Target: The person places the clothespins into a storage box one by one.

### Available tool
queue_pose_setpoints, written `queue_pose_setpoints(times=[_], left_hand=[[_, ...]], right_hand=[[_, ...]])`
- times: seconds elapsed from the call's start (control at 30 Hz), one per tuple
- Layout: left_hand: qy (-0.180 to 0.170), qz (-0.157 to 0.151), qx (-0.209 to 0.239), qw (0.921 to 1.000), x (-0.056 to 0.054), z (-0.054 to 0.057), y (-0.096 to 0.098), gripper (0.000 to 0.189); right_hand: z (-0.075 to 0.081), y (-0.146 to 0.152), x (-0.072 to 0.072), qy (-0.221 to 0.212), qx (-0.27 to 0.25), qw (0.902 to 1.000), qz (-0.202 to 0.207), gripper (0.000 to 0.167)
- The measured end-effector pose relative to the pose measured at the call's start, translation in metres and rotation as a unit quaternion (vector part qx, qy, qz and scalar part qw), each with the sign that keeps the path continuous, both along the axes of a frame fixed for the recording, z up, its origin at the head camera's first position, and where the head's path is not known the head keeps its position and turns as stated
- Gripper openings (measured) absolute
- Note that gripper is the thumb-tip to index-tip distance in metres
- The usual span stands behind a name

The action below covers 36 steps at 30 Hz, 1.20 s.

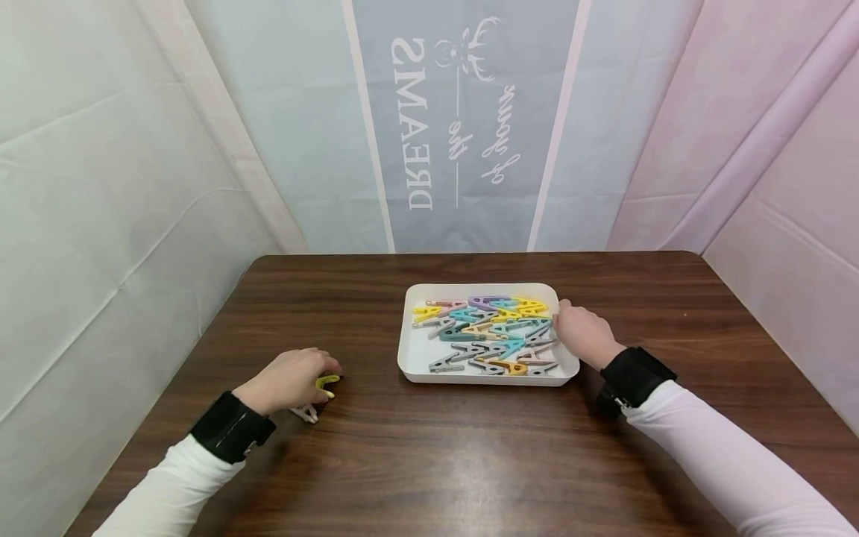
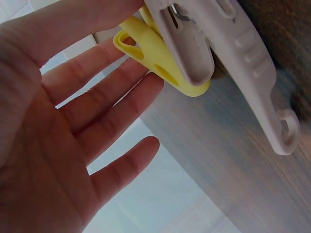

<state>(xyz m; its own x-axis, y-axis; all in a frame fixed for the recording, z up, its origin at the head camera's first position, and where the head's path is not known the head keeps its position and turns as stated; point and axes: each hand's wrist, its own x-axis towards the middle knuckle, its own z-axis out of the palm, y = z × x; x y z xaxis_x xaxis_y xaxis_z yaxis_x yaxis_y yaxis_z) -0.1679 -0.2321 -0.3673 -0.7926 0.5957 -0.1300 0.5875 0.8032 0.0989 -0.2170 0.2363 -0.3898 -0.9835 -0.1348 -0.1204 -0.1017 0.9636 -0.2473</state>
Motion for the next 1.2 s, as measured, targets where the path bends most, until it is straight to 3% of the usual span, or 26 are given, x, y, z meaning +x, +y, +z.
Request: queue_pose_setpoints(times=[0.4, 0.73, 1.0, 1.2], left_hand=[[0.046, 0.0, 0.017, 0.9988, -0.005, 0.006, 0.006, 0.027], [0.1, -0.038, 0.034, 0.9936, -0.016, 0.016, 0.028, 0.027], [0.14, -0.079, 0.056, 0.9853, -0.033, 0.041, 0.062, 0.029], [0.121, -0.098, 0.039, 0.987, -0.043, 0.06, 0.093, 0.032]], right_hand=[[0.0, 0.0, -0.002, -0.002, 0.008, 1.0, 0.0, 0.035], [0.001, 0.0, -0.001, -0.014, 0.007, 0.9999, -0.003, 0.038], [0.0, 0.002, -0.003, -0.012, 0.006, 0.9999, -0.004, 0.036], [0.0, 0.001, -0.003, -0.017, 0.002, 0.9998, -0.007, 0.035]])
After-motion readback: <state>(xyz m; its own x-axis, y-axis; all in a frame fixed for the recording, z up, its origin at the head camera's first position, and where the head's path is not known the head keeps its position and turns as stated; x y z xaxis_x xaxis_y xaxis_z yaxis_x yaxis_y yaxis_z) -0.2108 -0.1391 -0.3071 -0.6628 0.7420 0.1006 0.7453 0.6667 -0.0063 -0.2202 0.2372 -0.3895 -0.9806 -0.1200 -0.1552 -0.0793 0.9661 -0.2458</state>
